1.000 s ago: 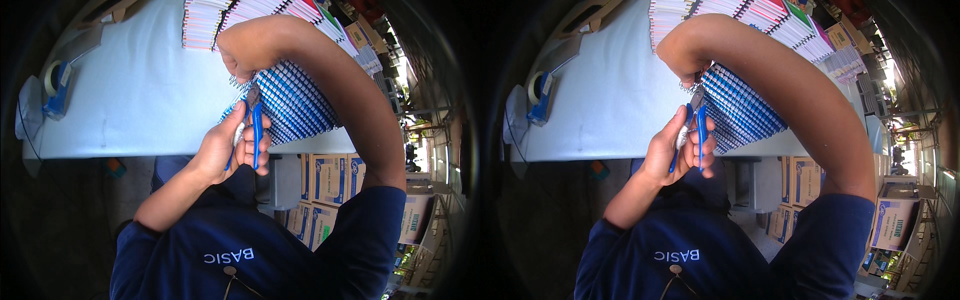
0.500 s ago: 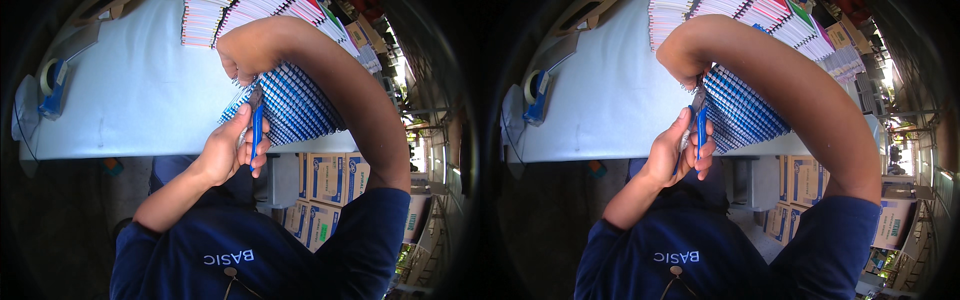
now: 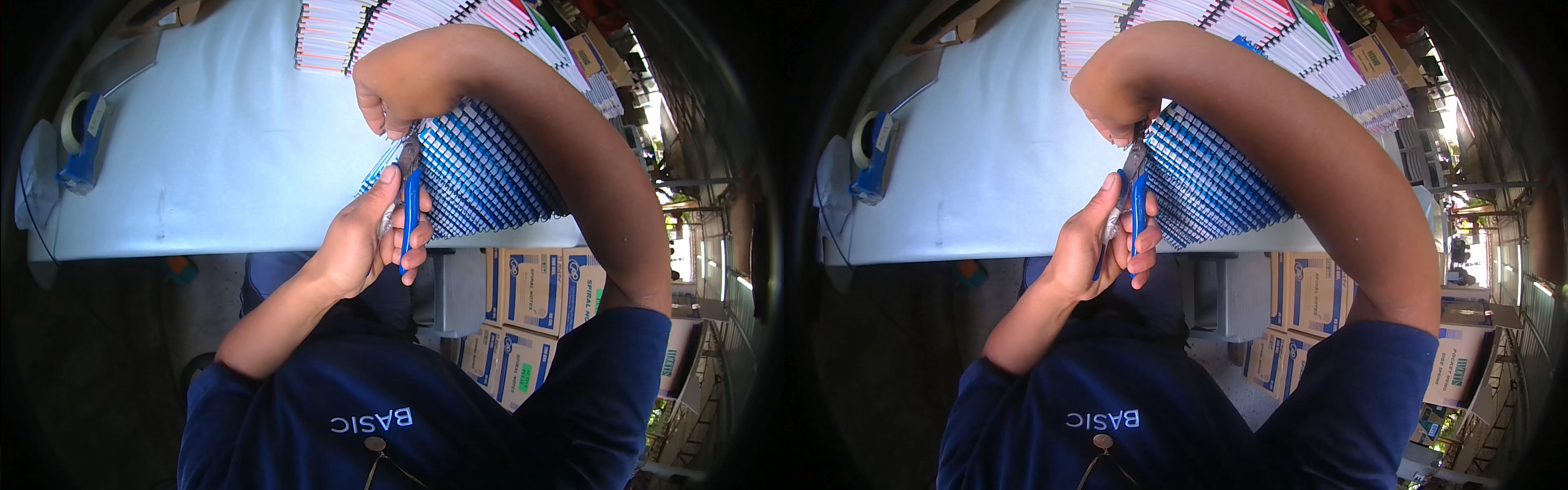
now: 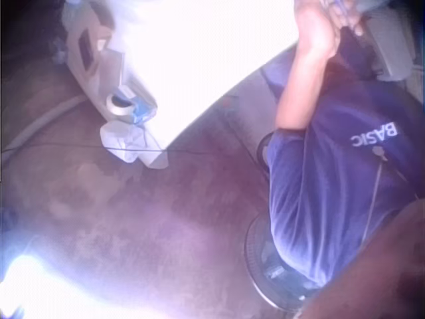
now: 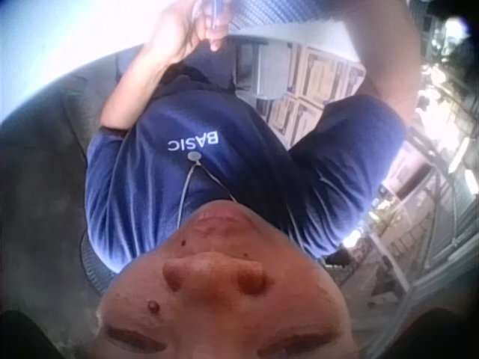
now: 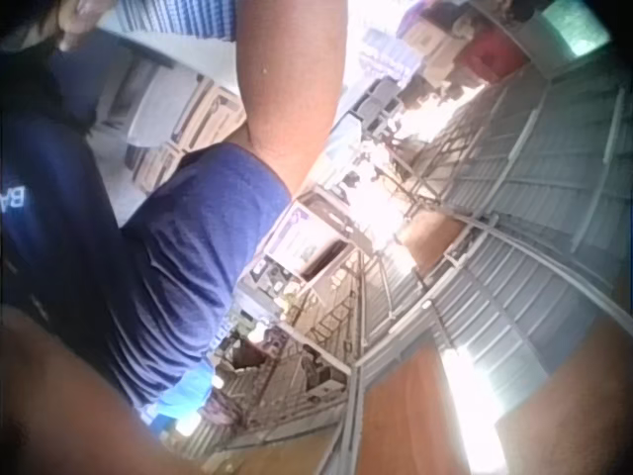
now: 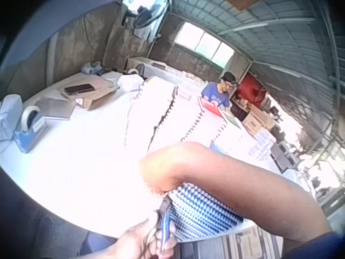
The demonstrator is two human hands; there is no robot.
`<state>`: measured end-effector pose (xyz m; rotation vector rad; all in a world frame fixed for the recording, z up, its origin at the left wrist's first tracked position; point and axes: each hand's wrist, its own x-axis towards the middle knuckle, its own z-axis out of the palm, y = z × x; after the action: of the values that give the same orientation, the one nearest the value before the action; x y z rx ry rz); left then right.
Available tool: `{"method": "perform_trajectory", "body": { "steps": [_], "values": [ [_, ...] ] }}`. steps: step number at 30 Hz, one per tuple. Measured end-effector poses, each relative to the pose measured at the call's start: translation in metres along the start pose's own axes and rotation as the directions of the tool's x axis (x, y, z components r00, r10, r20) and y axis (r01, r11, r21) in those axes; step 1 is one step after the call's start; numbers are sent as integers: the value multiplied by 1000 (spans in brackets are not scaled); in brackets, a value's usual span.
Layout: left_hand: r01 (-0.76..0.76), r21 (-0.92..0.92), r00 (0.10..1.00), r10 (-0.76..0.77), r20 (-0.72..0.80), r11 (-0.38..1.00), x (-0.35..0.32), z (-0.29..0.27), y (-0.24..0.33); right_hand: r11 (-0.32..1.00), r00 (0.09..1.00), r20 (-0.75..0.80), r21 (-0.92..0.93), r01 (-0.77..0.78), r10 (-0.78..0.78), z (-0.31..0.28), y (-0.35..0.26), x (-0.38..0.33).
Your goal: The person assembles notebooks by aligning stacks of paper and covers, manually inserting spiral coils through the punched holes, and using pliers to trim and secure the ends of the wire coils.
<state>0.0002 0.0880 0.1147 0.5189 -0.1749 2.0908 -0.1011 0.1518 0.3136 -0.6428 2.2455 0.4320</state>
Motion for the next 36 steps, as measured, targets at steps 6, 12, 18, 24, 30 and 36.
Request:
{"method": "perform_trajectory", "body": {
  "steps": [6, 12, 18, 24, 30, 36],
  "values": [
    [180, 379, 875, 28, -483, 908, 7, 51, -10, 995, 1000, 3, -93, -22, 22, 11, 2, 7],
    [95, 251, 882, 36, -470, 963, 7, 44, -7, 986, 998, 49, -164, -40, 49, 8, -2, 14],
    [134, 326, 872, 46, -488, 936, 1, 41, -8, 985, 992, -15, -124, 124, -127, 19, 11, 21],
    [162, 343, 859, 39, -510, 925, 5, 50, -14, 990, 995, 94, -137, 36, -23, 12, 1, 13],
    [164, 327, 866, 22, -499, 931, 4, 46, -11, 991, 999, 32, -123, 42, -39, 13, 5, 13],
    [165, 317, 827, 44, -561, 934, 8, 51, -12, 993, 1000, 20, -120, 8, -5, 13, 5, 14]
  ]
}}
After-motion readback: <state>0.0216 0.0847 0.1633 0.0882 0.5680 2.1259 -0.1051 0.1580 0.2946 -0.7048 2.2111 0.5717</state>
